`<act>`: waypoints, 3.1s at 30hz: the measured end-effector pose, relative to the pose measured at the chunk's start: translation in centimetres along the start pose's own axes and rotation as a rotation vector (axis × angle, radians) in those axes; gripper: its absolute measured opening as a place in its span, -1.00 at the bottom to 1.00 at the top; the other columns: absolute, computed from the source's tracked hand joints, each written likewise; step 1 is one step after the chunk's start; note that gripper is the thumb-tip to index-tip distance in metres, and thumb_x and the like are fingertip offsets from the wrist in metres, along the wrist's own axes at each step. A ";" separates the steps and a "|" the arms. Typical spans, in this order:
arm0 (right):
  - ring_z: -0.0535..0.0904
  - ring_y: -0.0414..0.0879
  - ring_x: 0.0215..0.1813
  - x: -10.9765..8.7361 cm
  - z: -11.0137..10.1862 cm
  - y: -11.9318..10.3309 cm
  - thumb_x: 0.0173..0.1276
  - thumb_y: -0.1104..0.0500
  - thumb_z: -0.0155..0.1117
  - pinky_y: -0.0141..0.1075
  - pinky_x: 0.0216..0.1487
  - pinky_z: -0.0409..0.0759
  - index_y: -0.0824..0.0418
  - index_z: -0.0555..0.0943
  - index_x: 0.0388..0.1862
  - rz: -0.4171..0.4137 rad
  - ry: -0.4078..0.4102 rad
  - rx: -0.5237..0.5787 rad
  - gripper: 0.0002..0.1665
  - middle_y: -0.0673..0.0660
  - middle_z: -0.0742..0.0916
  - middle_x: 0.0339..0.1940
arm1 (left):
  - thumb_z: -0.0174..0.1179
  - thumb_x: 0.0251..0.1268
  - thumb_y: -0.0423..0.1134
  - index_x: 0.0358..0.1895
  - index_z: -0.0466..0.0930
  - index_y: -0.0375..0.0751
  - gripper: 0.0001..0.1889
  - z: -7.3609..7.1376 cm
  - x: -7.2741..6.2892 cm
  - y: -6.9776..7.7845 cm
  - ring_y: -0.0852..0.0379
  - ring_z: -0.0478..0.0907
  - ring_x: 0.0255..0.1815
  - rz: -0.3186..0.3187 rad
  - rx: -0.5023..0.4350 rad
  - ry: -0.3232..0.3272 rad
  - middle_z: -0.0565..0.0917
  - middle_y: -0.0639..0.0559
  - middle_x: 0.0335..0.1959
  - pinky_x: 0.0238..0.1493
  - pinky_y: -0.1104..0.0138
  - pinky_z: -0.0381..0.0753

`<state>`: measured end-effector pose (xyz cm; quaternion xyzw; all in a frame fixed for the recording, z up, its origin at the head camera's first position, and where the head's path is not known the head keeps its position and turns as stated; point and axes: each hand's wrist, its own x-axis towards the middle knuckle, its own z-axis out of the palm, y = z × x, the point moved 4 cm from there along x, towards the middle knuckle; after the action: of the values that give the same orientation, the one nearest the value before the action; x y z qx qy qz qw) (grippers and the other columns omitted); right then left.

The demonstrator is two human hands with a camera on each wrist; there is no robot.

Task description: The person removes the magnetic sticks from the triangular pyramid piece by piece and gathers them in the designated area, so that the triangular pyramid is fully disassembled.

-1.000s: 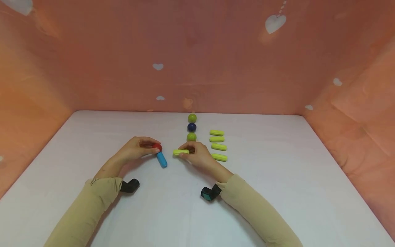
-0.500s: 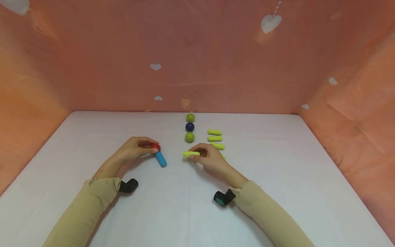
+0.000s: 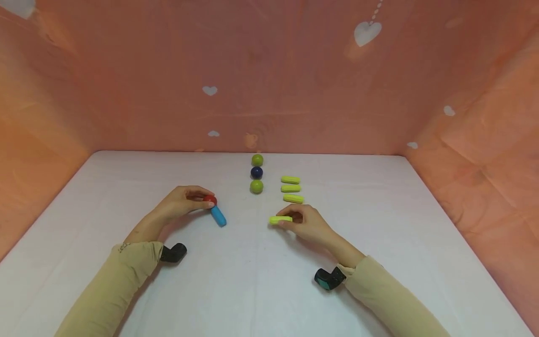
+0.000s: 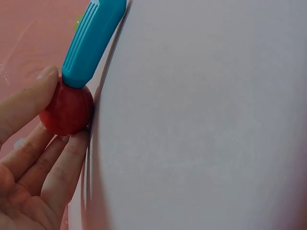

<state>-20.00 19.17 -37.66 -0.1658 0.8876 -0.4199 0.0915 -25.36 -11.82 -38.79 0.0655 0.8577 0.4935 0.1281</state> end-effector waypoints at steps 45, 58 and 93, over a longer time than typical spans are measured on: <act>0.60 -0.14 -0.19 3.3 3.7 -3.3 0.24 0.18 0.36 -0.29 -0.08 0.57 0.25 0.68 -0.10 -0.031 0.019 0.095 -0.73 0.11 0.73 -0.23 | 0.34 0.18 -0.23 0.14 0.57 -0.24 -0.56 0.6 -0.5 0.1 -0.12 0.47 0.18 -0.012 -0.011 -0.065 0.58 -0.21 0.12 0.22 0.10 0.44; 0.64 -0.15 -0.16 5.5 6.7 -4.8 0.24 0.16 0.37 -0.37 -0.13 0.58 0.27 0.64 0.02 -0.021 -0.054 0.140 -0.63 0.15 0.75 -0.14 | 0.38 0.13 -0.18 0.00 0.64 -0.27 -0.62 0.6 -0.6 0.0 -0.01 0.56 0.01 0.034 0.029 -0.025 0.71 -0.11 -0.08 0.09 0.19 0.47; 0.49 -0.23 -0.37 6.6 7.9 -5.4 0.22 0.16 0.39 -0.44 -0.34 0.47 0.25 0.69 -0.11 0.009 -0.071 0.080 -0.72 0.04 0.68 -0.38 | 0.37 0.14 -0.19 0.10 0.57 -0.33 -0.53 0.7 -0.3 0.1 -0.05 0.59 0.01 0.010 -0.016 -0.013 0.66 -0.20 -0.02 0.09 0.21 0.50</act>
<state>-22.53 7.84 -38.61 -0.1727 0.8671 -0.4484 0.1313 -24.87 -11.27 -38.99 0.0719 0.8526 0.5005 0.1317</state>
